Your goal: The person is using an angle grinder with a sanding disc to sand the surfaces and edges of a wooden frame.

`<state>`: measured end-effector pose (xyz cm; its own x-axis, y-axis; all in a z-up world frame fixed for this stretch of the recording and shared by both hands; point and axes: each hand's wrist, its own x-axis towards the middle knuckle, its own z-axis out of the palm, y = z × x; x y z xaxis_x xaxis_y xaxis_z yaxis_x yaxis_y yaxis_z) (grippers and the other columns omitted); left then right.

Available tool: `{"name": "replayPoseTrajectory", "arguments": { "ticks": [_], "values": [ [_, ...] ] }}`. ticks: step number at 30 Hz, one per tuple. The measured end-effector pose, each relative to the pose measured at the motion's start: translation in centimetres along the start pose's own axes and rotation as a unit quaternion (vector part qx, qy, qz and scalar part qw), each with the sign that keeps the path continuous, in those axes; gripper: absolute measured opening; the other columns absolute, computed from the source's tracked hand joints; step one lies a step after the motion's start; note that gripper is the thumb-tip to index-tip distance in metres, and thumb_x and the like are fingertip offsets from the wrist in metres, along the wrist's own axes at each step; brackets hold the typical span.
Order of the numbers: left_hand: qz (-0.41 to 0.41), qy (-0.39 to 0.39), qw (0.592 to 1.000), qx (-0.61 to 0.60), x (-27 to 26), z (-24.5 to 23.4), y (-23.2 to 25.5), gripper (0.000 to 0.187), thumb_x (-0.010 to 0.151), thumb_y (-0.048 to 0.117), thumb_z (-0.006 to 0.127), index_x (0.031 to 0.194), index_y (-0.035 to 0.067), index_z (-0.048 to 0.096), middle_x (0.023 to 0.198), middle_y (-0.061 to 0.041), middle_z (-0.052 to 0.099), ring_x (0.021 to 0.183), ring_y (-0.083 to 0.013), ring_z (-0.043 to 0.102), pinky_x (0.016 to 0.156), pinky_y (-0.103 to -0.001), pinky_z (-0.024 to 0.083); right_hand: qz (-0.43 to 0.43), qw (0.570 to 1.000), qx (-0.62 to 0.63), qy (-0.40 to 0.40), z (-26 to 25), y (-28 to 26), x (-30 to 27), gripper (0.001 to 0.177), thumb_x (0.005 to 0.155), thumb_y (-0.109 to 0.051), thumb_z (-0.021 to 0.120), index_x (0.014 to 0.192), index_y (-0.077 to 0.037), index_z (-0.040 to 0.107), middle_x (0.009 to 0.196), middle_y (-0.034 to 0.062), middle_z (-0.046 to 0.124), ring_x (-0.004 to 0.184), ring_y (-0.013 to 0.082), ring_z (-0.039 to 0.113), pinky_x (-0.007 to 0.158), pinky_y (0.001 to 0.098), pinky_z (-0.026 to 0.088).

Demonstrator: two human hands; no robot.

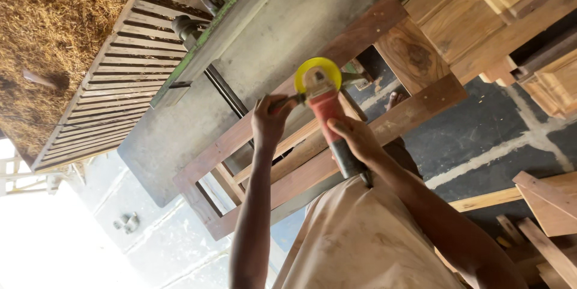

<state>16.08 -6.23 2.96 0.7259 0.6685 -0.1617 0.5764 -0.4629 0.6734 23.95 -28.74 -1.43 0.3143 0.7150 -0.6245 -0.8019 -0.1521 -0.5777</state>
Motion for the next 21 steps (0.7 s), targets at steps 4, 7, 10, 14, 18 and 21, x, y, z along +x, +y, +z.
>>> {"name": "replayPoseTrajectory", "arguments": {
  "ticks": [4,7,10,14,18,21],
  "values": [
    [0.009,0.080,0.992,-0.100,-5.4,-3.3,-4.1,0.025,0.093,0.022,0.080,0.110,0.006,0.073,0.097,-0.004,0.073,0.084,-0.0117,0.071,0.075,-0.024,0.058,-0.035,0.955,-0.294,-0.001,3.1,1.3,0.8,0.057,0.088,-0.062,0.061,0.096,-0.006,0.069,0.075,0.0095,0.074,0.061,0.0183,0.073,0.059,0.0330,0.061],
    [-0.077,0.150,0.959,-0.230,-9.5,-4.4,-7.4,0.029,0.094,0.020,0.081,0.115,0.002,0.073,0.087,0.003,0.064,0.071,-0.0039,0.051,0.061,-0.018,0.041,-0.036,0.917,-0.397,-0.028,5.7,1.6,1.6,0.063,0.088,-0.064,0.062,0.099,-0.003,0.068,0.078,0.0131,0.076,0.067,0.0228,0.075,0.065,0.0363,0.060],
    [-0.140,0.214,0.911,-0.324,-12.7,-4.9,-10.6,0.032,0.093,0.020,0.082,0.116,0.001,0.070,0.080,0.005,0.058,0.063,-0.0003,0.043,0.053,-0.017,0.033,-0.095,0.884,-0.451,-0.085,8.3,2.1,3.2,0.067,0.089,-0.066,0.061,0.106,-0.001,0.068,0.081,0.0146,0.076,0.074,0.0267,0.075,0.069,0.0394,0.057],
    [-0.181,0.292,0.876,-0.338,-15.8,-6.5,-13.4,0.032,0.094,0.019,0.082,0.118,0.001,0.072,0.083,0.004,0.059,0.067,-0.0022,0.045,0.057,-0.017,0.036,-0.065,0.850,-0.504,-0.135,12.5,3.1,5.0,0.070,0.088,-0.070,0.054,0.098,-0.003,0.073,0.076,0.0146,0.075,0.071,0.0282,0.075,0.067,0.0393,0.057],
    [-0.158,0.366,0.899,-0.184,-17.9,-9.1,-15.1,0.028,0.092,0.017,0.082,0.114,0.001,0.073,0.103,-0.004,0.071,0.094,-0.0120,0.065,0.086,-0.025,0.054,-0.075,0.831,-0.518,-0.187,17.3,4.1,5.9,0.070,0.090,-0.069,0.049,0.090,-0.004,0.075,0.072,0.0140,0.074,0.069,0.0264,0.074,0.064,0.0401,0.054],
    [-0.190,0.404,0.871,-0.204,-20.1,-11.7,-16.4,0.029,0.090,0.017,0.084,0.111,0.002,0.073,0.104,-0.006,0.070,0.095,-0.0138,0.066,0.087,-0.027,0.054,-0.074,0.802,-0.553,-0.214,21.4,5.3,6.3,0.070,0.091,-0.069,0.050,0.094,-0.003,0.075,0.074,0.0149,0.075,0.070,0.0266,0.074,0.064,0.0397,0.054]
  ]
}}
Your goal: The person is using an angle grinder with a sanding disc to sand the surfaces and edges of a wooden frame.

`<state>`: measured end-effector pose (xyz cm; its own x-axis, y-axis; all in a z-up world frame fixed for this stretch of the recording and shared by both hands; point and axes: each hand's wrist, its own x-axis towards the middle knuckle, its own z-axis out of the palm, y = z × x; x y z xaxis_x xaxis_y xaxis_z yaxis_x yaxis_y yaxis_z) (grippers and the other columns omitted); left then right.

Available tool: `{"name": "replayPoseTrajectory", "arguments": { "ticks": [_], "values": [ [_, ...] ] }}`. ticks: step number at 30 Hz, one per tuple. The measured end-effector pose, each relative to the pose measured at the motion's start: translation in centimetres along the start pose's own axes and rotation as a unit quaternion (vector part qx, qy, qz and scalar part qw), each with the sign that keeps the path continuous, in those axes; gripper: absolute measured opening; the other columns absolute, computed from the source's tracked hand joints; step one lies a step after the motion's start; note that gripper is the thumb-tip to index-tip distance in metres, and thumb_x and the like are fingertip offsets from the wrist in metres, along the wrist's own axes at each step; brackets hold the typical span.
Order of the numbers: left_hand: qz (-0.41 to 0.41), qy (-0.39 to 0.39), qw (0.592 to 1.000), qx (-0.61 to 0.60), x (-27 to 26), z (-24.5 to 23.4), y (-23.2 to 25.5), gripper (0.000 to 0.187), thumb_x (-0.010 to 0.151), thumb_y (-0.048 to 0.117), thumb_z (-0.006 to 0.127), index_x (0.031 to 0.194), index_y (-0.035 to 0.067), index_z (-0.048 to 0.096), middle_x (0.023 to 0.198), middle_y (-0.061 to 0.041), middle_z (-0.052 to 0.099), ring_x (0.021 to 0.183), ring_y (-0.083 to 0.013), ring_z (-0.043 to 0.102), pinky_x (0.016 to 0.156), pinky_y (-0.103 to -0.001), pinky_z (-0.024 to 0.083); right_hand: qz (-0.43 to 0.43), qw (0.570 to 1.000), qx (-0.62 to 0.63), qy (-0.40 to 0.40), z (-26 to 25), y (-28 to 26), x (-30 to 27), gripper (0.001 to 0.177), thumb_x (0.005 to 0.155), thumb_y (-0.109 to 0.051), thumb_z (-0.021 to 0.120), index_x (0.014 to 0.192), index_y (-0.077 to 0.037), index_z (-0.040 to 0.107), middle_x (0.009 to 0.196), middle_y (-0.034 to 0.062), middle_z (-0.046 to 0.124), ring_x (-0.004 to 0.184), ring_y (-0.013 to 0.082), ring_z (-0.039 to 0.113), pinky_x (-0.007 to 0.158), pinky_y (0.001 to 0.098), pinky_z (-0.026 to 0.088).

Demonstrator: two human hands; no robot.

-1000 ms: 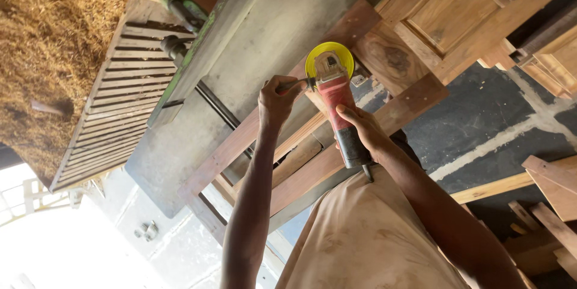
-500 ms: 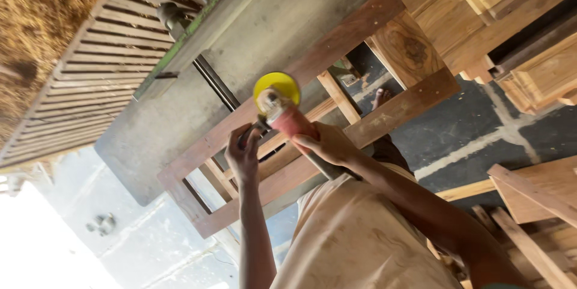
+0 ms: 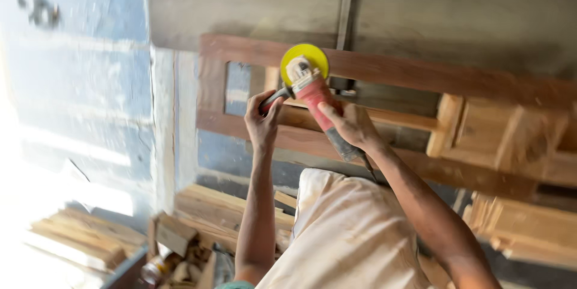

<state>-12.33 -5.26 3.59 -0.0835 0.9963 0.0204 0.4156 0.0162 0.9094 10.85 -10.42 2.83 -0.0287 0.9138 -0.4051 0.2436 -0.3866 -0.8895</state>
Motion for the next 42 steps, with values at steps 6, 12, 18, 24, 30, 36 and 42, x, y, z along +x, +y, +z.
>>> {"name": "replayPoseTrajectory", "arguments": {
  "ticks": [6,12,18,24,30,36,42],
  "values": [
    [-0.001,0.093,0.996,0.015,6.0,-7.7,-3.9,0.030,0.086,0.020,0.086,0.110,0.005,0.075,0.103,-0.007,0.070,0.094,-0.0150,0.069,0.085,-0.027,0.056,-0.033,0.996,-0.073,-0.031,6.7,-6.2,7.6,0.073,0.095,-0.069,0.050,0.104,-0.001,0.073,0.079,0.0158,0.073,0.078,0.0276,0.074,0.071,0.0410,0.056],
    [-0.045,0.154,0.987,-0.025,12.4,-15.3,-9.1,0.032,0.087,0.025,0.086,0.111,0.006,0.074,0.105,-0.007,0.073,0.094,-0.0150,0.071,0.085,-0.028,0.059,-0.011,0.992,-0.067,-0.104,14.2,-13.3,15.0,0.075,0.089,-0.072,0.050,0.100,-0.001,0.073,0.079,0.0159,0.074,0.076,0.0242,0.074,0.069,0.0383,0.056],
    [-0.062,0.178,0.982,0.007,14.2,-17.6,-10.9,0.032,0.089,0.027,0.087,0.110,0.006,0.075,0.106,-0.009,0.074,0.096,-0.0170,0.073,0.087,-0.031,0.059,0.029,0.986,-0.111,-0.120,17.1,-14.4,19.0,0.077,0.088,-0.074,0.054,0.087,0.000,0.074,0.078,0.0114,0.072,0.074,0.0163,0.069,0.067,0.0336,0.055],
    [-0.067,0.144,0.987,0.026,12.0,-14.2,-10.4,0.030,0.087,0.026,0.087,0.109,0.010,0.074,0.107,-0.007,0.069,0.093,-0.0174,0.072,0.084,-0.031,0.063,0.016,0.988,-0.095,-0.121,14.0,-10.8,17.1,0.075,0.093,-0.071,0.052,0.087,0.001,0.072,0.077,0.0110,0.071,0.073,0.0164,0.066,0.066,0.0334,0.053],
    [-0.044,0.109,0.993,-0.022,8.3,-7.9,-6.3,0.031,0.084,0.022,0.088,0.108,0.008,0.076,0.108,-0.008,0.065,0.094,-0.0181,0.075,0.085,-0.030,0.067,0.105,0.988,0.016,-0.109,8.3,-8.8,11.2,0.067,0.094,-0.064,0.053,0.097,0.000,0.069,0.074,0.0094,0.067,0.060,0.0198,0.069,0.053,0.0351,0.057],
    [-0.062,0.042,0.995,-0.061,4.7,-1.6,-2.8,0.032,0.086,0.023,0.086,0.111,0.007,0.074,0.110,-0.008,0.063,0.096,-0.0174,0.076,0.085,-0.029,0.066,0.138,0.987,0.036,-0.073,2.1,-5.9,6.7,0.065,0.093,-0.065,0.053,0.104,-0.003,0.070,0.074,0.0085,0.068,0.058,0.0185,0.068,0.051,0.0342,0.057],
    [-0.057,0.009,0.997,-0.058,1.4,3.9,-0.5,0.032,0.085,0.023,0.086,0.111,0.007,0.075,0.110,-0.007,0.063,0.097,-0.0168,0.075,0.086,-0.028,0.065,0.107,0.990,0.069,-0.056,-3.4,-0.3,3.3,0.068,0.092,-0.069,0.053,0.109,-0.005,0.070,0.073,0.0070,0.068,0.057,0.0168,0.067,0.051,0.0331,0.056]
  ]
}}
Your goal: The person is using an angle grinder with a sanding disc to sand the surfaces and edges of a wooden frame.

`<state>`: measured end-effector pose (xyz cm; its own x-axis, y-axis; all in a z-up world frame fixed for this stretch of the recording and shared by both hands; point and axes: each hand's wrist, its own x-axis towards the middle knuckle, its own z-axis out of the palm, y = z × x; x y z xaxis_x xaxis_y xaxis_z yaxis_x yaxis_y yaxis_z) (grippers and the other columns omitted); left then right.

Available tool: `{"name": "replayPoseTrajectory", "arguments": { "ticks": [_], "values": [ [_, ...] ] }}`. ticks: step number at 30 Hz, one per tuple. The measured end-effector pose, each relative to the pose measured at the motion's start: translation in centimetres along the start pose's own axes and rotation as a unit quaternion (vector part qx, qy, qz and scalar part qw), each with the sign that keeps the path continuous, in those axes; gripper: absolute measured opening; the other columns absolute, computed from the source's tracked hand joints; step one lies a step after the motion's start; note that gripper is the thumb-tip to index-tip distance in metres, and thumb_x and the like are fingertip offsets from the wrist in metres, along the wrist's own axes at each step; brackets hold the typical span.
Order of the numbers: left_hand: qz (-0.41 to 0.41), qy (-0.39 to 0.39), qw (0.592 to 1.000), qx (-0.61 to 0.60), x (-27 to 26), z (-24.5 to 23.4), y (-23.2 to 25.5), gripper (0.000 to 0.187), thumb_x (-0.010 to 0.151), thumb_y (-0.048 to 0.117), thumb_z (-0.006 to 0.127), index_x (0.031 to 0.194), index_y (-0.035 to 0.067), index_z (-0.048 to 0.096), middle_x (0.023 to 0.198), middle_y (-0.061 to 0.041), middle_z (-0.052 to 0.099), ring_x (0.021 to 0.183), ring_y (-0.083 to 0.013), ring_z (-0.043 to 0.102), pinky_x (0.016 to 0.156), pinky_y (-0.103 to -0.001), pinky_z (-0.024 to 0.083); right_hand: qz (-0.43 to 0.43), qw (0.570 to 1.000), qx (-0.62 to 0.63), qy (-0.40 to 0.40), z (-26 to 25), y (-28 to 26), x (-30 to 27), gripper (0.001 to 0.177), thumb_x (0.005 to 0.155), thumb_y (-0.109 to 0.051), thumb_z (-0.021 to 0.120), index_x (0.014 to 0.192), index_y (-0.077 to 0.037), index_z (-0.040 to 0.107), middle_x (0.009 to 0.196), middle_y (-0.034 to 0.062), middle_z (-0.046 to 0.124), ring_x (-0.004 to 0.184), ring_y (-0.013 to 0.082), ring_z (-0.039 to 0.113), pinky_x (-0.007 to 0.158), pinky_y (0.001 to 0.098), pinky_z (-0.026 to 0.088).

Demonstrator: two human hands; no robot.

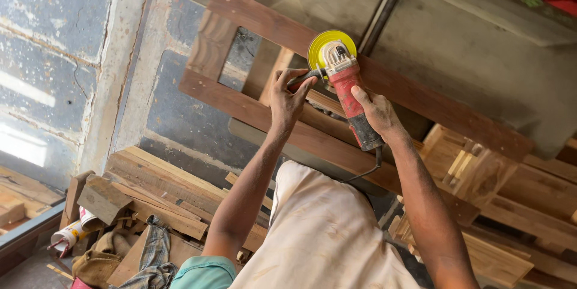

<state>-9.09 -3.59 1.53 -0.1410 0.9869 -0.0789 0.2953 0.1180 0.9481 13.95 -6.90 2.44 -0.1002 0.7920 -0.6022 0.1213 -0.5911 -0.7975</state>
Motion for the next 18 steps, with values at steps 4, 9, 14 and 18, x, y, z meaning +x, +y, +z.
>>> {"name": "replayPoseTrajectory", "arguments": {
  "ticks": [4,9,14,18],
  "values": [
    [0.019,-0.010,0.997,0.080,-2.8,3.8,0.8,0.033,0.083,0.023,0.088,0.109,0.007,0.077,0.105,-0.008,0.065,0.092,-0.0193,0.073,0.082,-0.031,0.062,0.039,0.999,0.012,0.028,-3.6,3.6,-2.6,0.070,0.093,-0.069,0.053,0.101,-0.002,0.069,0.071,0.0086,0.066,0.055,0.0183,0.067,0.049,0.0343,0.056],
    [0.031,-0.053,0.996,0.065,-6.2,8.5,2.1,0.034,0.083,0.028,0.087,0.108,0.009,0.075,0.105,-0.007,0.064,0.092,-0.0180,0.071,0.080,-0.031,0.063,0.047,0.997,0.038,0.050,-7.8,7.0,-6.3,0.067,0.091,-0.070,0.054,0.099,-0.005,0.069,0.071,0.0076,0.067,0.056,0.0178,0.068,0.049,0.0338,0.057],
    [0.063,-0.080,0.990,0.096,-9.3,12.6,3.1,0.033,0.083,0.027,0.088,0.107,0.008,0.076,0.104,-0.007,0.064,0.091,-0.0187,0.069,0.080,-0.031,0.062,0.045,0.991,0.116,0.052,-11.1,10.3,-9.7,0.066,0.091,-0.068,0.058,0.098,-0.003,0.068,0.073,0.0078,0.066,0.057,0.0182,0.067,0.051,0.0341,0.057],
    [0.061,-0.105,0.988,0.099,-11.6,16.2,3.6,0.032,0.083,0.026,0.089,0.106,0.008,0.076,0.102,-0.008,0.064,0.089,-0.0199,0.068,0.078,-0.032,0.061,0.053,0.991,0.087,0.089,-14.0,12.4,-12.4,0.066,0.091,-0.069,0.055,0.099,-0.005,0.068,0.073,0.0081,0.067,0.057,0.0167,0.067,0.051,0.0327,0.056]
  ]
}}
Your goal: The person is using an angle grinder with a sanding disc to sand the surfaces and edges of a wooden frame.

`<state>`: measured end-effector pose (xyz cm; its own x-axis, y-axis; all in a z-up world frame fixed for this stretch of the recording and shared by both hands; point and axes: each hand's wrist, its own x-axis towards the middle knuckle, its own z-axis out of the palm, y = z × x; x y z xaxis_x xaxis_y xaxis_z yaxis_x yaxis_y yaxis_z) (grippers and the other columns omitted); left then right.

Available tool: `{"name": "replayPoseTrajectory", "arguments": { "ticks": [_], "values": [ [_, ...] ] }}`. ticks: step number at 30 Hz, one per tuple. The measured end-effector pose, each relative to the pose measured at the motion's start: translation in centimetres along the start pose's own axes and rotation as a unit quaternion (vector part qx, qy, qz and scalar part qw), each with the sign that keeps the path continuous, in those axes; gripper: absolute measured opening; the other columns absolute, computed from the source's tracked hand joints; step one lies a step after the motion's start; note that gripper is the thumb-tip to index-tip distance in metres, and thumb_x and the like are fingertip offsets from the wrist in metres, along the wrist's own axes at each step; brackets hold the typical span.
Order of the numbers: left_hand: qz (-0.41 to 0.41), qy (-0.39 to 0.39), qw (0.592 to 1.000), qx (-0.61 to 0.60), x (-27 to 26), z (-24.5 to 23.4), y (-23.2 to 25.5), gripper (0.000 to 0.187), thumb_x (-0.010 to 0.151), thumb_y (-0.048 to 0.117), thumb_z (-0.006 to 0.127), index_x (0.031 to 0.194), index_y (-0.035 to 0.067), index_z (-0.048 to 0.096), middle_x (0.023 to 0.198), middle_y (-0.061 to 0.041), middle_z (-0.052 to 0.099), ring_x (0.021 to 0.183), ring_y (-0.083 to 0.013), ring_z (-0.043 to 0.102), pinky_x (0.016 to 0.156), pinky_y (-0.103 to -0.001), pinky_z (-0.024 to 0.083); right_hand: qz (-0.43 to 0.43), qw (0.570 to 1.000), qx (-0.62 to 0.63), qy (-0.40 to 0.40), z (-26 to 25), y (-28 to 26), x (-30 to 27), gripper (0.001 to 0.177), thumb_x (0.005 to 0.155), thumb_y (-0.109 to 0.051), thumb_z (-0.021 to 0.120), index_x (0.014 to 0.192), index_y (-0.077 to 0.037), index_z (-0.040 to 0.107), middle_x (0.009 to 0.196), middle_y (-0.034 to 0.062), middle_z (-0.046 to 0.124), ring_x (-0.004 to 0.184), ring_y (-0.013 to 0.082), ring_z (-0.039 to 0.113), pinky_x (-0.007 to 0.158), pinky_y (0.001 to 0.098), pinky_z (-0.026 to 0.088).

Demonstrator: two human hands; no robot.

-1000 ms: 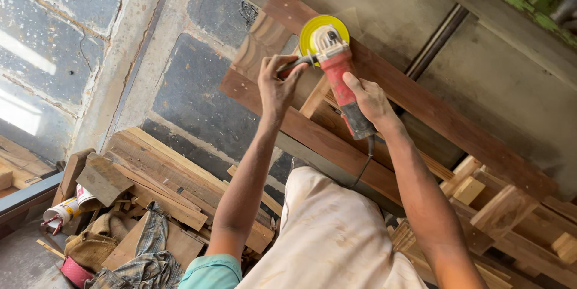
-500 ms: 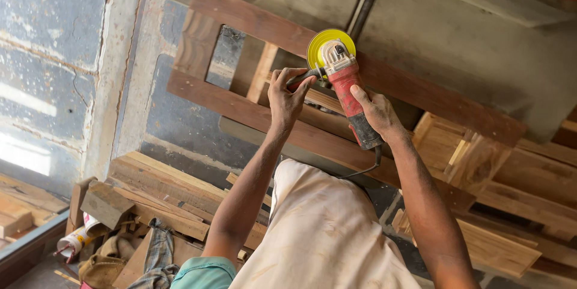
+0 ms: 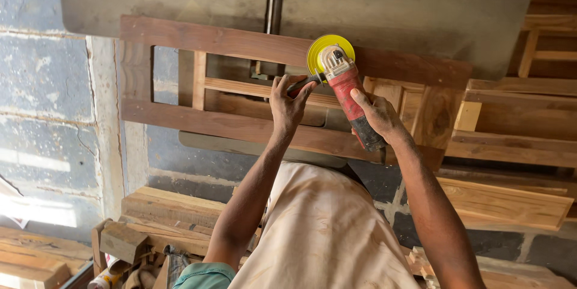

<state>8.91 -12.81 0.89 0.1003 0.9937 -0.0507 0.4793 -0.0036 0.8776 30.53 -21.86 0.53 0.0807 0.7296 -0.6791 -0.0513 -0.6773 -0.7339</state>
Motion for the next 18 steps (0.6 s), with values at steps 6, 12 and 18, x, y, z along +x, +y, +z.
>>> {"name": "replayPoseTrajectory", "arguments": {
  "ticks": [6,12,18],
  "values": [
    [0.008,-0.045,0.999,-0.020,-1.5,5.2,1.7,0.033,0.084,0.027,0.087,0.105,0.007,0.073,0.106,-0.009,0.062,0.091,-0.0184,0.071,0.079,-0.031,0.064,0.010,0.998,0.054,0.022,-4.9,3.1,-1.6,0.066,0.091,-0.069,0.055,0.099,-0.004,0.067,0.073,0.0084,0.066,0.056,0.0174,0.066,0.050,0.0335,0.055],
    [0.067,-0.063,0.996,-0.017,-2.9,10.0,3.2,0.032,0.084,0.026,0.088,0.104,0.005,0.073,0.106,-0.010,0.066,0.091,-0.0202,0.071,0.079,-0.033,0.064,-0.008,0.996,0.084,0.032,-9.2,5.8,-3.4,0.065,0.095,-0.067,0.053,0.100,-0.003,0.065,0.074,0.0079,0.066,0.056,0.0175,0.066,0.051,0.0341,0.054],
    [0.071,-0.108,0.992,-0.005,-3.6,14.4,5.1,0.031,0.084,0.028,0.087,0.102,0.007,0.074,0.106,-0.011,0.066,0.091,-0.0216,0.071,0.078,-0.033,0.063,-0.040,0.991,0.084,0.093,-12.7,7.2,-5.4,0.065,0.094,-0.067,0.054,0.112,-0.005,0.065,0.079,0.0076,0.067,0.059,0.0165,0.067,0.053,0.0335,0.056]
  ]
}}
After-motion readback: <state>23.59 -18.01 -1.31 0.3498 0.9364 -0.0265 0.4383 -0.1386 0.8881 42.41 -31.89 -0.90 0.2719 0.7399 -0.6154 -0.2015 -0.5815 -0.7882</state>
